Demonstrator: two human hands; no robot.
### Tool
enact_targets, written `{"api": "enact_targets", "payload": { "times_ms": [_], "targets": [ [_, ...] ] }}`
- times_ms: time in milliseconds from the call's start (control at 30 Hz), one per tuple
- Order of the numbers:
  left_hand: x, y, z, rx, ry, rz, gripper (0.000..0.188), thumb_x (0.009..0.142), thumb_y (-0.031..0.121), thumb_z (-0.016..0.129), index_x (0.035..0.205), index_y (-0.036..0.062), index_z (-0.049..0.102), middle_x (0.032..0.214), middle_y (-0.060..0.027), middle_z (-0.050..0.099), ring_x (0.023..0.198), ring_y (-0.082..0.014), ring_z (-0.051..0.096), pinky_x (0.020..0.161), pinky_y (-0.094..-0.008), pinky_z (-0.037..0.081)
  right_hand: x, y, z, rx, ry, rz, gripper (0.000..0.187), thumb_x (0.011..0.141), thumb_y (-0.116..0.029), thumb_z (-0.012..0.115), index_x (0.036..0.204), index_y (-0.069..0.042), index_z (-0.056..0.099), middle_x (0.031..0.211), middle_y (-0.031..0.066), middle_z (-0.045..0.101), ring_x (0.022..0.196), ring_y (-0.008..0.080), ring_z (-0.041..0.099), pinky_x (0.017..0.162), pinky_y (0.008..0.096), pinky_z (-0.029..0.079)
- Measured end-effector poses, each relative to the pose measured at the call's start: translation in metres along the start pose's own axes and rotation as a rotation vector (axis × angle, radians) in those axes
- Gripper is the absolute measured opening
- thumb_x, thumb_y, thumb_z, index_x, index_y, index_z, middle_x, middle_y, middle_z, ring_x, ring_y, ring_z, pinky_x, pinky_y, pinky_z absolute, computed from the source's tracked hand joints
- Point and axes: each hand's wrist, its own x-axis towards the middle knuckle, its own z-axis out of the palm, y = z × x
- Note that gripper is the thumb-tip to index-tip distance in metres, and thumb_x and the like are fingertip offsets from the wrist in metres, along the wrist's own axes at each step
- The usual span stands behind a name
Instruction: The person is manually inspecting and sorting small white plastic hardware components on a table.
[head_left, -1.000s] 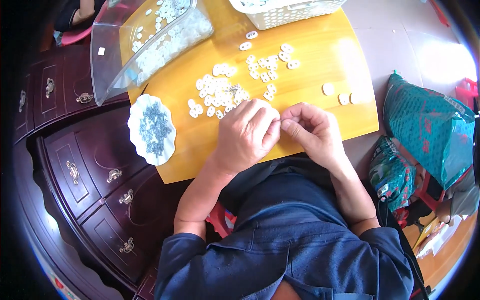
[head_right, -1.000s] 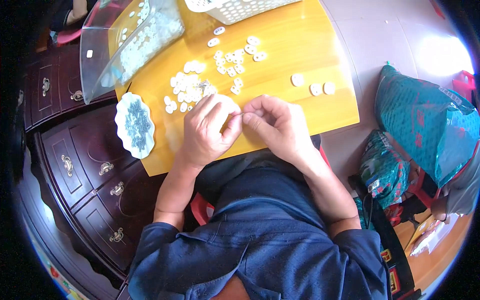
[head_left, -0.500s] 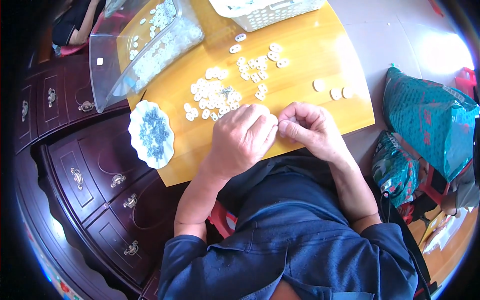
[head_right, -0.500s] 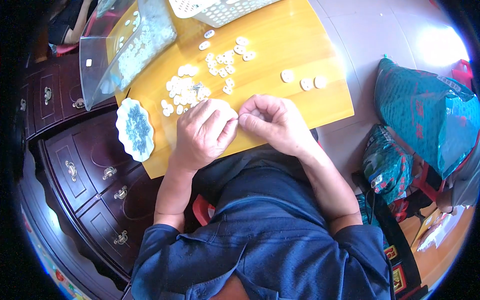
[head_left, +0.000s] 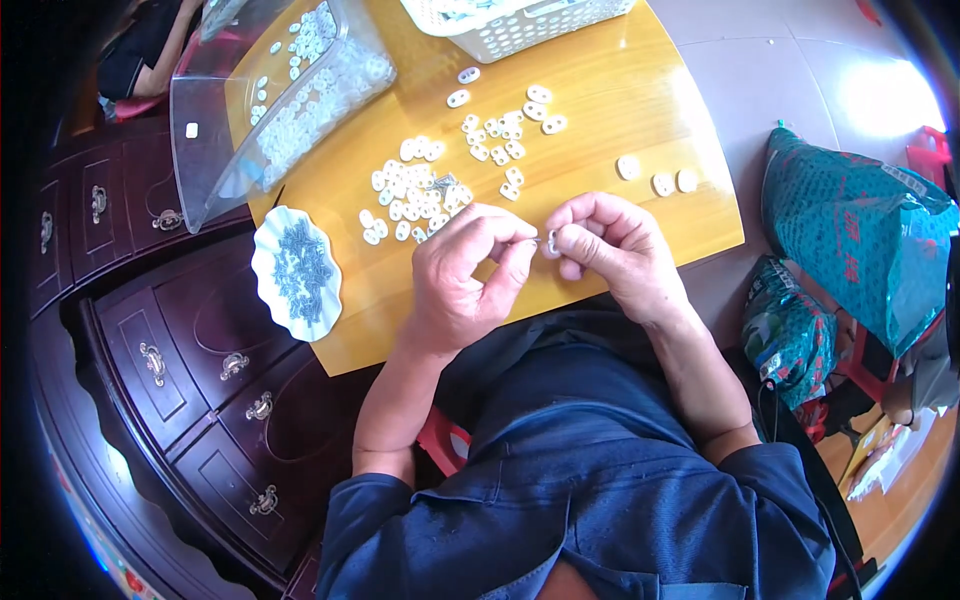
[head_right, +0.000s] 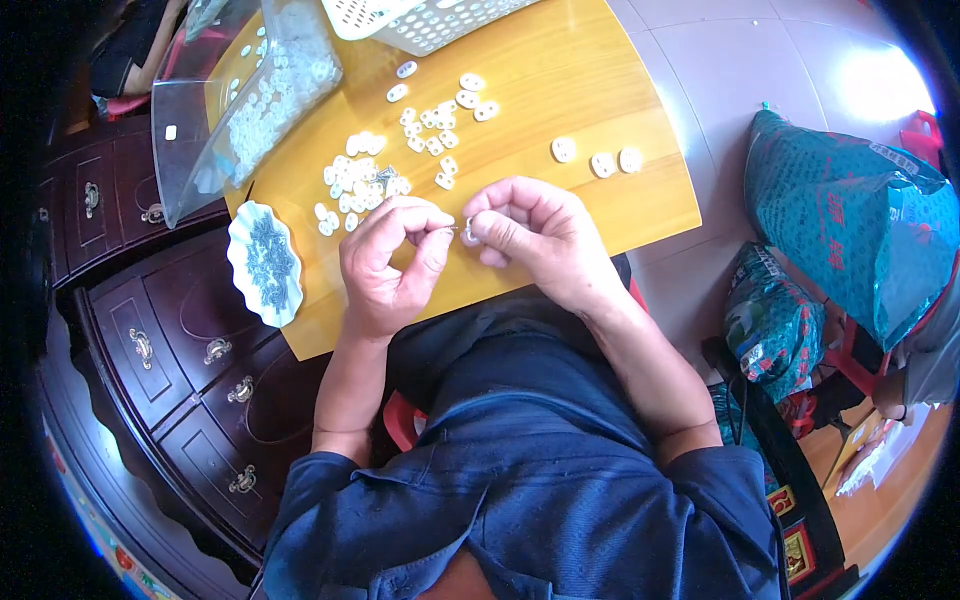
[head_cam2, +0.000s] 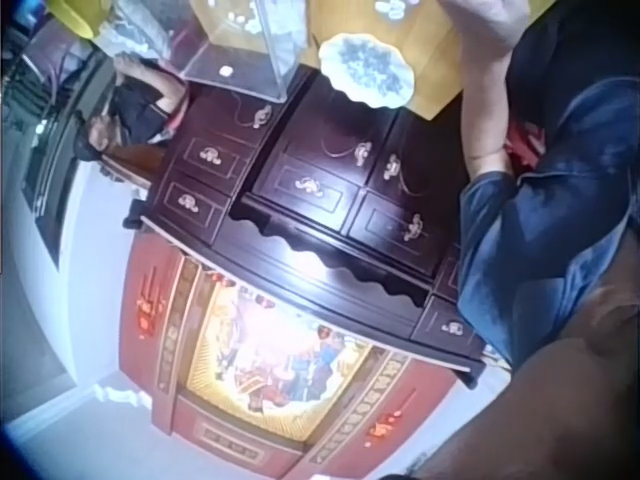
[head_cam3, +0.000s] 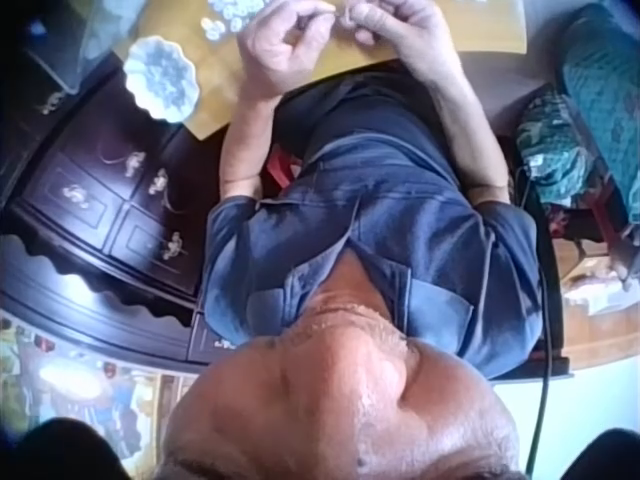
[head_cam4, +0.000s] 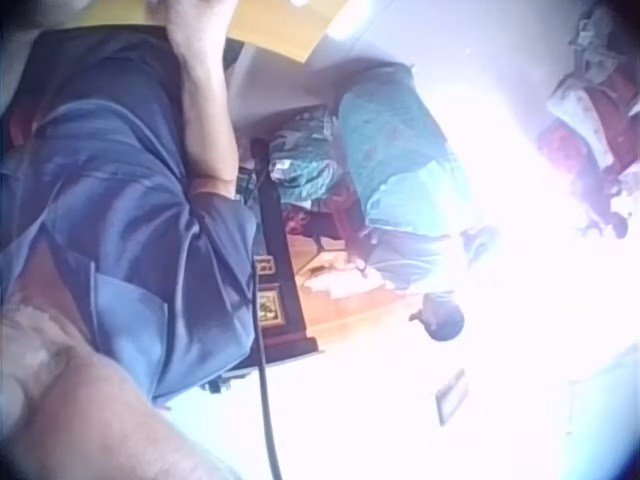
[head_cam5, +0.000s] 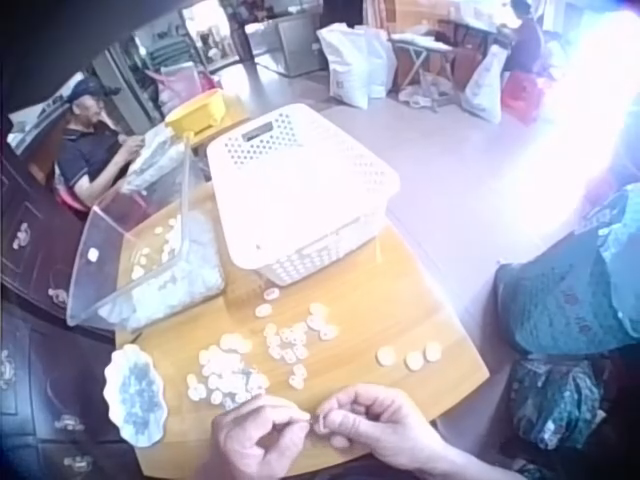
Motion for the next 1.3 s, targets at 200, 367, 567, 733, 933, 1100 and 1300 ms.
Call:
{"api": "enact_targets", "payload": {
  "times_ms": [200, 367, 567, 733, 933, 1100, 1300],
  "targets": [
    [-0.001, 0.000, 0.008, -0.042, 0.016, -0.122, 0.008, 0.087, -0.005, 0.068, 0.090, 0.0016, 0.065, 0.083, -0.0076, 0.066, 0.068, -0.0170, 0.065, 0.061, -0.0275, 0.052, -0.001, 0.005, 0.001, 0.023, 0.038, -0.048, 0.014, 0.100, -0.008, 0.065, 0.112, 0.000, 0.066, 0.094, 0.0010, 0.069, 0.084, 0.0058, 0.064, 0.078, 0.0213, 0.053],
    [-0.001, 0.001, 0.012, -0.053, -0.018, -0.150, 0.003, 0.090, -0.002, 0.067, 0.091, -0.0009, 0.065, 0.083, -0.0070, 0.065, 0.069, -0.0133, 0.062, 0.064, -0.0262, 0.051, -0.005, 0.014, -0.002, -0.022, 0.089, -0.095, 0.014, 0.099, -0.004, 0.064, 0.112, 0.001, 0.066, 0.095, 0.0016, 0.069, 0.085, 0.0063, 0.065, 0.079, 0.0212, 0.053],
    [0.001, 0.003, 0.015, -0.033, -0.021, -0.132, 0.006, 0.088, -0.003, 0.068, 0.090, 0.0023, 0.065, 0.081, -0.0073, 0.066, 0.067, -0.0173, 0.064, 0.060, -0.0279, 0.052, -0.007, 0.014, -0.002, -0.035, 0.114, -0.118, 0.014, 0.098, -0.002, 0.064, 0.111, 0.002, 0.066, 0.093, 0.0018, 0.069, 0.083, 0.0066, 0.064, 0.079, 0.0209, 0.053],
    [-0.001, 0.004, 0.013, -0.032, -0.017, -0.154, 0.003, 0.090, -0.002, 0.068, 0.091, -0.0010, 0.066, 0.084, -0.0070, 0.066, 0.069, -0.0131, 0.062, 0.064, -0.0259, 0.051, -0.008, 0.014, -0.002, -0.029, 0.112, -0.122, 0.014, 0.098, -0.002, 0.065, 0.111, 0.002, 0.066, 0.092, 0.0018, 0.069, 0.082, 0.0064, 0.064, 0.078, 0.0207, 0.052],
    [-0.002, 0.002, 0.016, -0.023, -0.014, -0.137, 0.004, 0.089, -0.002, 0.069, 0.090, 0.0007, 0.066, 0.082, -0.0065, 0.066, 0.067, -0.0142, 0.063, 0.061, -0.0266, 0.051, -0.008, 0.014, -0.001, -0.024, 0.118, -0.125, 0.014, 0.097, -0.002, 0.066, 0.111, 0.002, 0.065, 0.092, 0.0014, 0.068, 0.082, 0.0061, 0.063, 0.078, 0.0204, 0.052],
    [-0.001, 0.003, 0.014, -0.009, 0.014, -0.145, 0.007, 0.088, -0.003, 0.069, 0.089, 0.0026, 0.066, 0.080, -0.0059, 0.066, 0.065, -0.0155, 0.063, 0.058, -0.0272, 0.050, -0.007, 0.015, -0.001, -0.028, 0.115, -0.134, 0.015, 0.096, -0.001, 0.066, 0.110, 0.002, 0.065, 0.091, 0.0016, 0.068, 0.082, 0.0057, 0.063, 0.077, 0.0201, 0.052],
    [-0.002, 0.003, 0.016, -0.007, -0.003, -0.136, 0.007, 0.088, -0.003, 0.069, 0.089, 0.0031, 0.066, 0.079, -0.0057, 0.066, 0.065, -0.0148, 0.063, 0.058, -0.0271, 0.050, -0.007, 0.016, -0.001, -0.033, 0.119, -0.143, 0.015, 0.096, -0.001, 0.067, 0.110, 0.001, 0.065, 0.091, 0.0008, 0.068, 0.081, 0.0052, 0.063, 0.076, 0.0197, 0.052]
  ]
}}
